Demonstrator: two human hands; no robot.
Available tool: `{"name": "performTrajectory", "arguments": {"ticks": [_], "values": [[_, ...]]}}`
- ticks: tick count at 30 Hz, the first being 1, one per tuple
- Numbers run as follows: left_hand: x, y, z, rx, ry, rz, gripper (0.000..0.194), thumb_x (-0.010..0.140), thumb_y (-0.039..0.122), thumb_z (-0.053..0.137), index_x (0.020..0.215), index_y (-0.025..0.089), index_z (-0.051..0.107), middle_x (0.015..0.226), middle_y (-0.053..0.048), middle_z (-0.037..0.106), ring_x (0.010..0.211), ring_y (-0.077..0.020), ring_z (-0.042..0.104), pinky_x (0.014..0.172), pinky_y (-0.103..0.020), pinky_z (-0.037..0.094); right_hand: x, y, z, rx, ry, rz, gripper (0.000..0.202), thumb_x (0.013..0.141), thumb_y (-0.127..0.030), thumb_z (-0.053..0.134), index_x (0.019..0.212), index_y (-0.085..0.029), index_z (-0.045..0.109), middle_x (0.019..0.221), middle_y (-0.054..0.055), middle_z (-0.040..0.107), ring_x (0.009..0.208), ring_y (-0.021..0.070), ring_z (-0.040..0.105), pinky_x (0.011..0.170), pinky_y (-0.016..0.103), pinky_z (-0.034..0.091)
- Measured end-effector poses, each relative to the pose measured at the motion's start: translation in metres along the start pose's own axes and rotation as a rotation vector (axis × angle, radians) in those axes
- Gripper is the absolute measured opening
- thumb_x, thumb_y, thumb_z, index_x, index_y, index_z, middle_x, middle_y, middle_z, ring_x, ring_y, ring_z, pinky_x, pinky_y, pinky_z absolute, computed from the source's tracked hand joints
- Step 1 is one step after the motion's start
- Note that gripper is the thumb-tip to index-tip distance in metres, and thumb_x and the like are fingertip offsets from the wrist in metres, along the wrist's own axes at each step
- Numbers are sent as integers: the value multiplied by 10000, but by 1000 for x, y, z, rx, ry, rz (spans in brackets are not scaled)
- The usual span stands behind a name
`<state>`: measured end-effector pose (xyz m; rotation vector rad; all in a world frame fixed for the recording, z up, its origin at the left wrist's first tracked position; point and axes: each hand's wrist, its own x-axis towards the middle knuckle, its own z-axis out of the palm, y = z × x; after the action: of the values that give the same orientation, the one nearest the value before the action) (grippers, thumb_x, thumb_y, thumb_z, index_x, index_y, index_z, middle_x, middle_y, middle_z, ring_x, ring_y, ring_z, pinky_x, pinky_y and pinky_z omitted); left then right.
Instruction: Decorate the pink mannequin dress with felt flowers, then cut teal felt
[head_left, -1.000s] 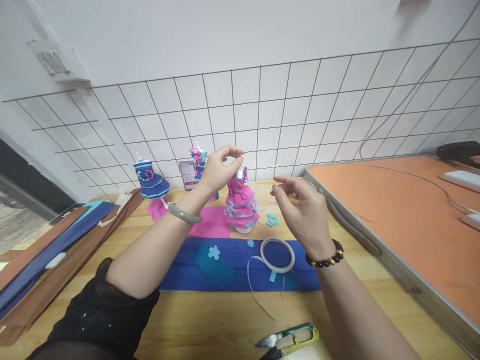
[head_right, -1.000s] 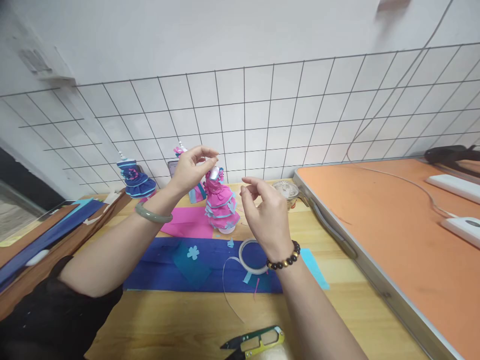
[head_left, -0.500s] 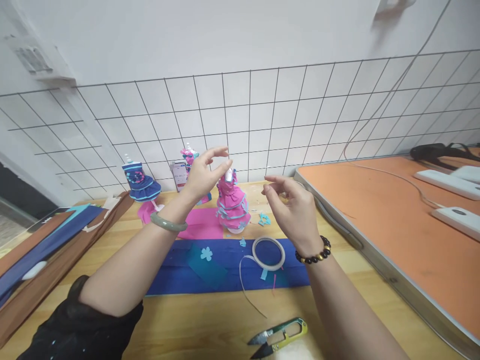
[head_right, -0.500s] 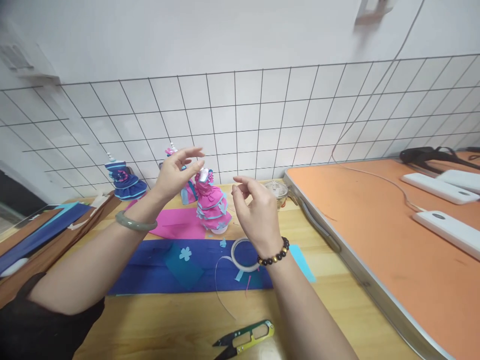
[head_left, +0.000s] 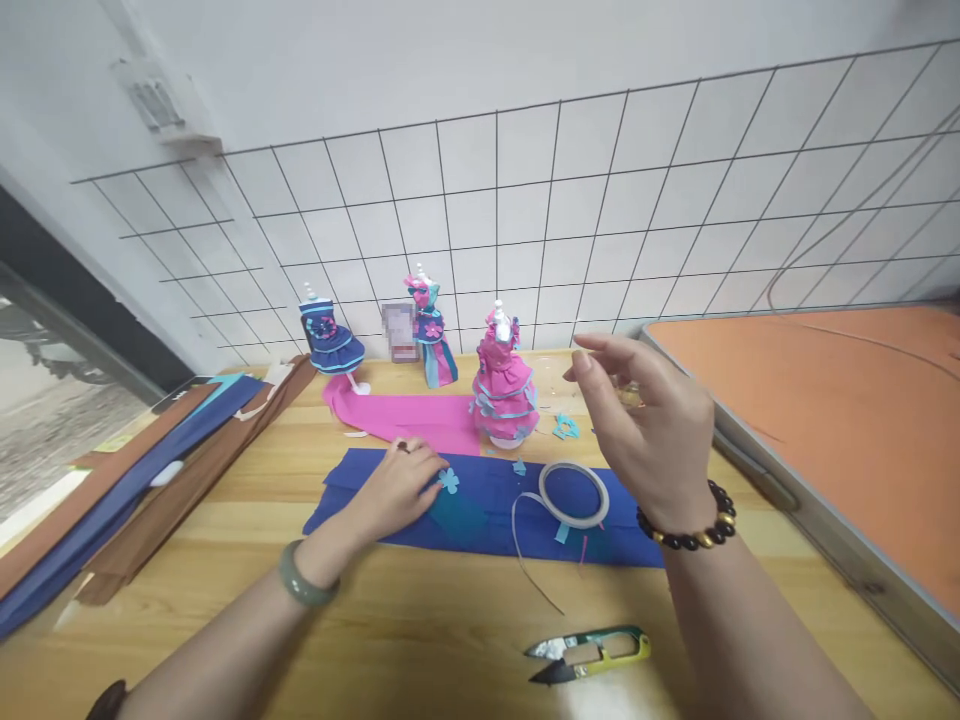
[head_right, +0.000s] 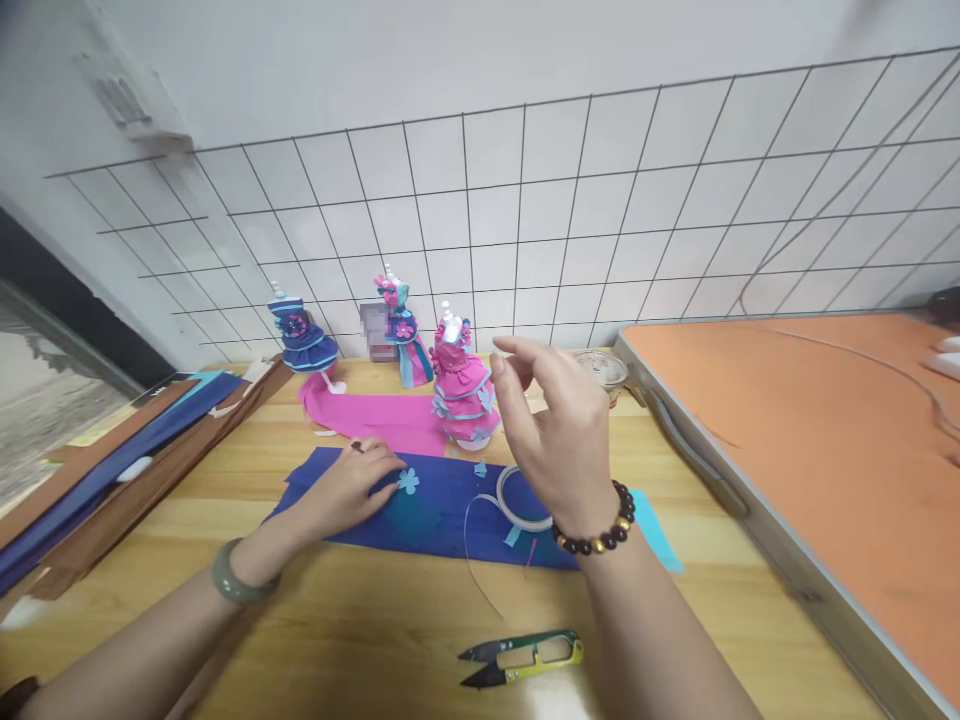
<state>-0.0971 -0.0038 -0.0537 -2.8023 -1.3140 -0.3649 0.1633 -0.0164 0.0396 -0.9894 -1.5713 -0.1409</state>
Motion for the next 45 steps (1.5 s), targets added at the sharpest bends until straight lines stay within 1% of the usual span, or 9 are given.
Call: {"name": "performTrajectory", "arguments": {"ticks": [6, 12, 14, 18, 20, 23, 31, 39, 45], "values": [[2, 4, 23, 171, -60, 69, 191, 815, 127, 421, 876, 153, 600, 792, -84, 612, 883, -231, 514, 783, -386, 339, -7, -17, 7, 23, -155, -192, 199, 853, -182, 507, 1040, -198, 575, 775, 40, 646, 678, 168, 565, 672, 329, 444], [3, 0, 29, 112, -35, 14, 206, 804, 102, 413, 783, 148, 613, 730, -92, 620, 857, -241, 542, 773, -402, 352, -12, -20, 18, -4, -307, -317, 191, 869, -186, 473, 1003, -131, 597, 733, 69, 633, 681, 187, 555, 631, 329, 424], [5, -2, 23, -109, 26, -108, 180, 798, 146, 446, 794, 161, 625, 773, -83, 644, 844, -227, 557, 780, -394, 375, -14, -21, 21, 17, -370, -308, 193, 878, -195, 459, 977, -128, 610, 739, 69, 641, 680, 185, 559, 628, 328, 424], [13, 2, 1, -927, 146, -497, 139, 764, 282, 536, 771, 166, 613, 769, -52, 672, 739, -184, 602, 711, -316, 445, -17, -23, 26, 142, -520, -133, 199, 882, -199, 452, 987, -150, 613, 824, 64, 662, 756, 173, 587, 693, 313, 451], [17, 9, -11, -1226, 157, -542, 147, 741, 293, 588, 775, 152, 610, 761, -50, 677, 747, -169, 611, 730, -288, 445, -18, -23, 30, 194, -586, -4, 201, 869, -191, 471, 1014, -163, 608, 858, 59, 661, 766, 162, 591, 709, 300, 461], [22, 23, -23, -1400, 168, -522, 148, 712, 265, 639, 790, 145, 603, 728, -35, 676, 721, -145, 612, 720, -255, 440, -21, -21, 36, 260, -664, 151, 223, 850, -216, 504, 1048, -175, 598, 897, 56, 658, 771, 156, 594, 693, 287, 474], [35, 44, -33, -1284, 239, -485, 260, 727, 257, 621, 928, 195, 468, 645, 37, 648, 715, -138, 618, 709, -251, 430, -30, -8, 52, 393, -758, 451, 202, 800, -265, 552, 962, -165, 620, 805, 49, 685, 731, 178, 629, 635, 286, 481], [48, 42, -37, -1082, 252, -390, 262, 775, 269, 560, 1005, 195, 457, 677, 23, 617, 705, -138, 584, 684, -265, 410, -27, 5, 53, 442, -658, 437, 128, 804, -247, 530, 777, -176, 633, 687, 20, 658, 636, 157, 601, 563, 260, 455], [88, 19, -58, -880, 624, -309, 272, 782, 341, 560, 1005, 188, 530, 785, -16, 580, 756, -144, 557, 694, -271, 418, -18, 24, 47, 370, -516, 433, 121, 812, -242, 525, 822, -173, 624, 752, 32, 665, 672, 160, 599, 597, 268, 452]]}}
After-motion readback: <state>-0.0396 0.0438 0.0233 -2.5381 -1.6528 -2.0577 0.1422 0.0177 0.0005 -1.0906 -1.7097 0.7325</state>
